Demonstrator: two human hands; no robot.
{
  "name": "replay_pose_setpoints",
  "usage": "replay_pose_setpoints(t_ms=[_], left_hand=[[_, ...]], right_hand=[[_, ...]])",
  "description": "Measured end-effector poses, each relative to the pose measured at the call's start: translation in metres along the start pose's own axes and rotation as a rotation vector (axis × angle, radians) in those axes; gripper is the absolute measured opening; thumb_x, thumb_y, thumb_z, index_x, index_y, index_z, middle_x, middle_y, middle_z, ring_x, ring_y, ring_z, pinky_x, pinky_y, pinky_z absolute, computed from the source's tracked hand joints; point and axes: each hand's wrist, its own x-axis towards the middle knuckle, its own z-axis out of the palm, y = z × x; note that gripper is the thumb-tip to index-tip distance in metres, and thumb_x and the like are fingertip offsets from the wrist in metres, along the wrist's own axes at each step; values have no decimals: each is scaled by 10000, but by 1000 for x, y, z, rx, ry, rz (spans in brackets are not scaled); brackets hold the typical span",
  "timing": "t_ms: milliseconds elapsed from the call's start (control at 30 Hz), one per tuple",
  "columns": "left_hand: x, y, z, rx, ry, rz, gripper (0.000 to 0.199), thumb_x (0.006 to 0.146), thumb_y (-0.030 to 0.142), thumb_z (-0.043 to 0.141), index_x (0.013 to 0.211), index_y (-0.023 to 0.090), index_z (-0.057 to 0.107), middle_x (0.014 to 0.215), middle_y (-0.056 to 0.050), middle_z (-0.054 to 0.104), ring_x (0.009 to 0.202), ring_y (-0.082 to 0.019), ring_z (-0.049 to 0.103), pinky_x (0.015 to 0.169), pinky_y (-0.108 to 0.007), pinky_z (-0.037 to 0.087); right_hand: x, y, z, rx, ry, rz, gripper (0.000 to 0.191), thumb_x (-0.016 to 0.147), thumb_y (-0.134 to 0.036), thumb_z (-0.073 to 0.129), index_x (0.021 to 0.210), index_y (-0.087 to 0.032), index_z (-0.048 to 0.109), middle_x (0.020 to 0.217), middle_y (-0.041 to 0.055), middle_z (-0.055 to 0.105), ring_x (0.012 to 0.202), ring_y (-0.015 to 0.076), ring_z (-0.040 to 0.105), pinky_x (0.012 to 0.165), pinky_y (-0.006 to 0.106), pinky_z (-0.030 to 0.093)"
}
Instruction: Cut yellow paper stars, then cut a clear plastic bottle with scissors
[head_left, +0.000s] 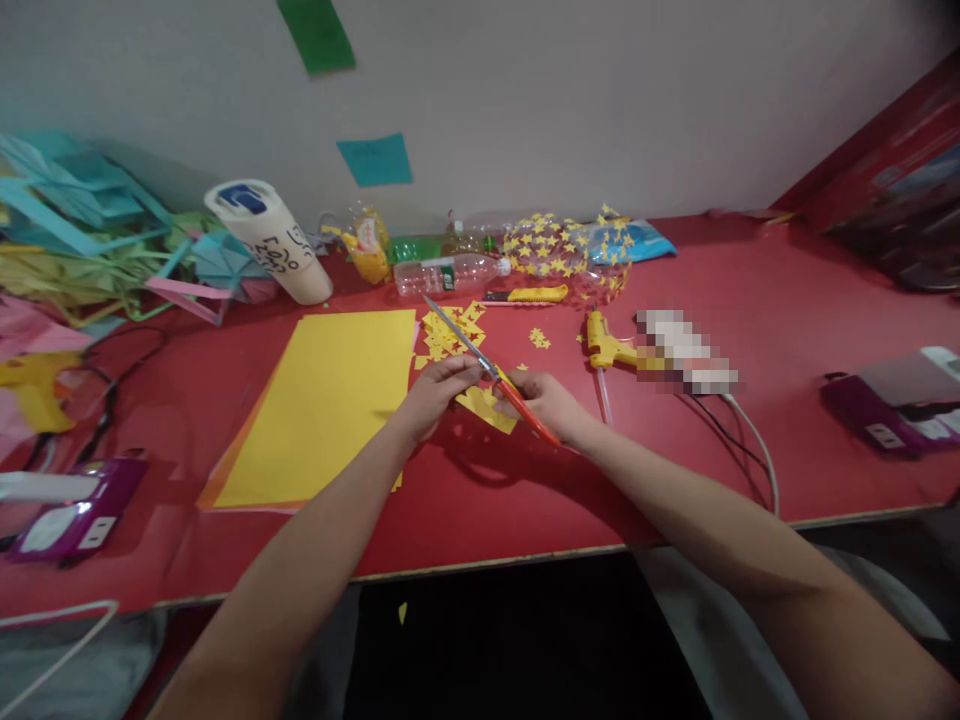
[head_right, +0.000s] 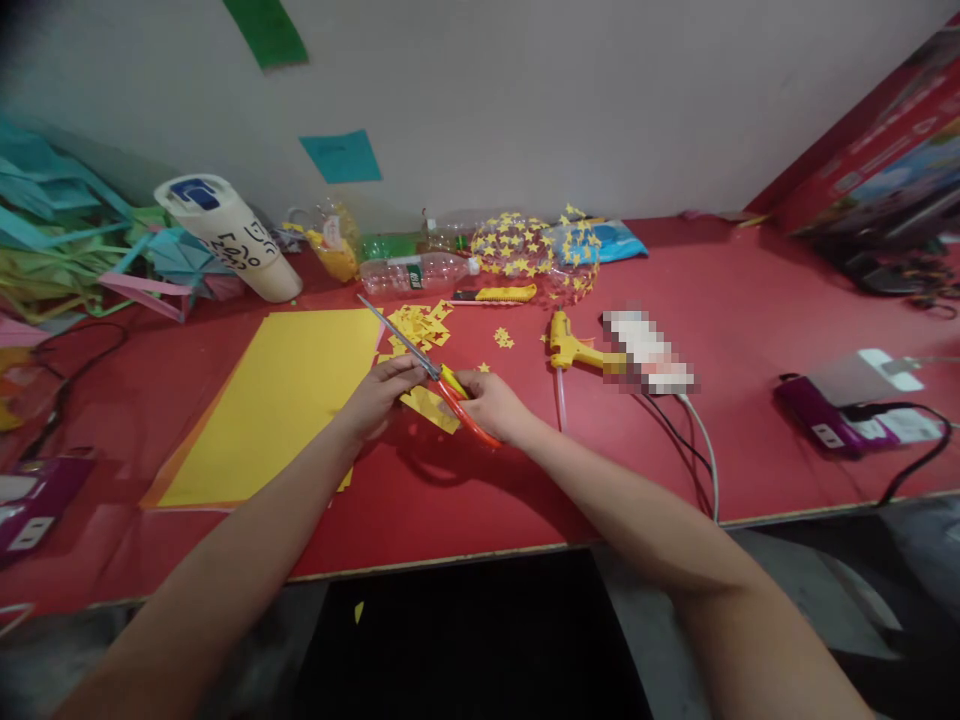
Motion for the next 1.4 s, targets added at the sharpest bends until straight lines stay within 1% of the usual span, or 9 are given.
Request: replay_pose_setpoints(t_ms=[200,300,400,567,800,1033,1133,1267,1400], left_hand=[[0,11,-2,23,106,77,315,738,483,671,870,206,597,647,34,592,482,-74,476,438,-199,314],[-1,13,-1,61,-43,41,416,778,592,577,731,179,599,620,-6,608,455,-69,466,422,-214,283],[-6,14,4,170,-241,-12,332,694,494,691,683,167,634,615,-13,632,464,-67,476,445,-221,309],[-11,11,11,224,-317,-55,184,644,312,675,549,174,600,496,17,569,451,-75,456,470,-230,336],[-5,8,7,146,-173,-22,138,611,291,663,559,166,638,489,19,583,447,-83,479,478,-228,353],[-13,10,10,243,-207,-107,199,682,305,656,536,172,629,466,8,538,472,-90,466,491,-236,350],[-14,8,10,219,-92,-100,218,685,322,670,527,178,628,490,-4,562,495,-99,476,504,-244,374],[-8,8,5,58,120,16,231,661,382,675,558,178,643,522,-3,589,502,-96,484,506,-247,394],[-2,13,-1,-89,247,145,198,651,366,622,606,175,649,528,19,571,466,-77,458,460,-238,360]], right_hand=[[3,6,-7,109,149,-31,357,579,-454,768,698,-212,534,482,-109,409,372,58,322,364,213,241],[6,9,-11,157,232,-52,369,579,-461,765,714,-219,522,464,-121,394,325,54,300,321,214,226],[6,8,-12,146,233,-64,377,583,-469,772,709,-220,519,466,-118,406,333,55,316,317,208,230],[1,5,-8,48,115,-50,402,586,-507,787,686,-213,531,498,-87,487,385,60,370,339,200,249],[-2,1,-5,29,98,-59,402,613,-523,771,687,-214,526,498,-58,551,389,68,414,346,197,259],[-2,2,-7,2,64,-72,390,652,-530,742,667,-222,505,478,-64,531,395,76,411,364,206,258],[-4,2,-8,-36,64,-96,420,667,-579,725,664,-222,503,497,-54,528,417,85,422,384,217,272],[-9,-4,-8,-152,99,-117,484,704,-659,665,635,-233,445,507,-57,463,439,93,399,424,241,298],[-12,-8,-11,-309,57,-114,489,710,-689,636,701,-224,487,582,-43,474,519,116,411,492,262,327]])
